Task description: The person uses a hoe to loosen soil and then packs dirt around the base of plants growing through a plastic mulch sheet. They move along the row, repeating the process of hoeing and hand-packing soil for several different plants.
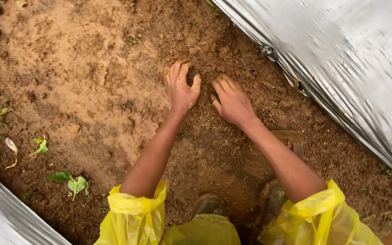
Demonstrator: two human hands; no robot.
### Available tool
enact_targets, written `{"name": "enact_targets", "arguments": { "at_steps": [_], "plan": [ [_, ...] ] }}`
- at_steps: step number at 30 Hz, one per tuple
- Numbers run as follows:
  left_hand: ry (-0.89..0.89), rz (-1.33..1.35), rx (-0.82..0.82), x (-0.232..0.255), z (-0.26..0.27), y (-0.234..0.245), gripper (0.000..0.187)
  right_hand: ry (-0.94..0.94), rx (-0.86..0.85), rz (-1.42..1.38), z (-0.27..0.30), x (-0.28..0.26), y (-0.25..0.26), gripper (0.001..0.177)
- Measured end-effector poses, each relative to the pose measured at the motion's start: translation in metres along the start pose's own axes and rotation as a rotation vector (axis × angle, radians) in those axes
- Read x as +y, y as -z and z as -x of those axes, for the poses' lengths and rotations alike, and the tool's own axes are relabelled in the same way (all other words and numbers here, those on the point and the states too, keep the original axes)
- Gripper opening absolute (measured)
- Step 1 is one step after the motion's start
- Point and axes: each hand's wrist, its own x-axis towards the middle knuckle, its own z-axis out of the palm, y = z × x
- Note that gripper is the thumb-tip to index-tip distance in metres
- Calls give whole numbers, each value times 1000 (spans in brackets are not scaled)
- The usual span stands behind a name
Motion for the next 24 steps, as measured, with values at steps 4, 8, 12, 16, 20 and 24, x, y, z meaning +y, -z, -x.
{"name": "enact_targets", "arguments": {
  "at_steps": [4, 8, 12, 16, 20, 24],
  "plan": [
    [-64, 65, -103, 21, 9, -13, 37, -125, -55, -106, 48, -6, 17, 48],
    [-129, 16, -162, 38, 18, -23, 40, -437, 193, -249, 78, -34, 41, 41],
    [-100, -15, -220, 41, 27, -35, 39, -785, 441, -320, 73, -53, 14, 64],
    [-93, 67, -218, 34, 34, -37, 37, -784, 537, -419, 68, -85, -9, 65],
    [-44, 259, -206, 33, 40, -28, 34, -797, 860, -690, 57, -85, -52, 56],
    [-50, 458, -123, 28, 36, -31, 30, -704, 1061, -806, 4, -74, -60, 47]
  ]
}}
